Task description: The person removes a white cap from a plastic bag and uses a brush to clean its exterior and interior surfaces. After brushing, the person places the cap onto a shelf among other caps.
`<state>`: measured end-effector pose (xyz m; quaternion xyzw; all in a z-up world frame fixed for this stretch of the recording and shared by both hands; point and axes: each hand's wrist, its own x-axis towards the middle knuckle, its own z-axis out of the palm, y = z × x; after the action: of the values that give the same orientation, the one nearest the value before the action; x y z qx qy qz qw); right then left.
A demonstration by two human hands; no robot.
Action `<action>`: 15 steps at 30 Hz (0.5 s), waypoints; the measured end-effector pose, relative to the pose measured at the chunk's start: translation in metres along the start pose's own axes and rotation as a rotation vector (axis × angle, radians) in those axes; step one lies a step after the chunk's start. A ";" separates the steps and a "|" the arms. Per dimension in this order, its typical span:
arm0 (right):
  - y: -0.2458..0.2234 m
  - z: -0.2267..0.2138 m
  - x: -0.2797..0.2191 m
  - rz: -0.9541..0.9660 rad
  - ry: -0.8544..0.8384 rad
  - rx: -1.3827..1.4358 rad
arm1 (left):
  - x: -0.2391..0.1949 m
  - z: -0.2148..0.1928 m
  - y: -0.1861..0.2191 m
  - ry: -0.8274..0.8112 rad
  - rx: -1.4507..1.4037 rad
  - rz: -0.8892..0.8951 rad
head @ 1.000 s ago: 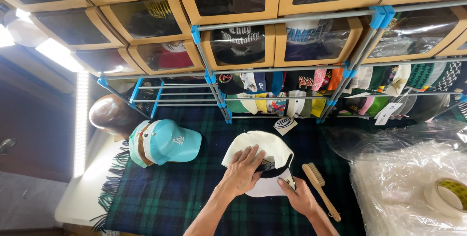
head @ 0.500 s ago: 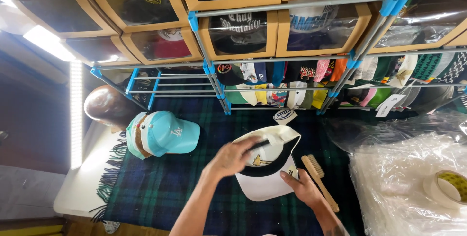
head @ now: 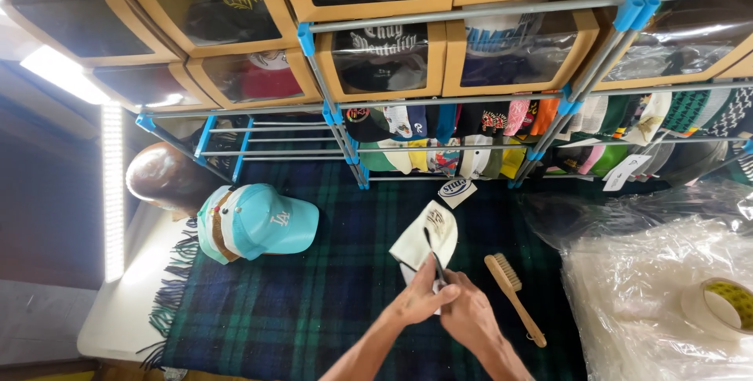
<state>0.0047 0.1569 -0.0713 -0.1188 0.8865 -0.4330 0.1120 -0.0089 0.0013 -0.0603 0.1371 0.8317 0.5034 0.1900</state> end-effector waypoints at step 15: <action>0.012 -0.059 0.074 0.331 0.172 0.184 | -0.016 0.021 -0.010 0.355 -1.980 -0.219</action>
<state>-0.0846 0.1848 -0.0531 0.0765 0.8568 -0.4965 0.1160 0.0151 0.0068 -0.0752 -0.2360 0.0643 0.9599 0.1369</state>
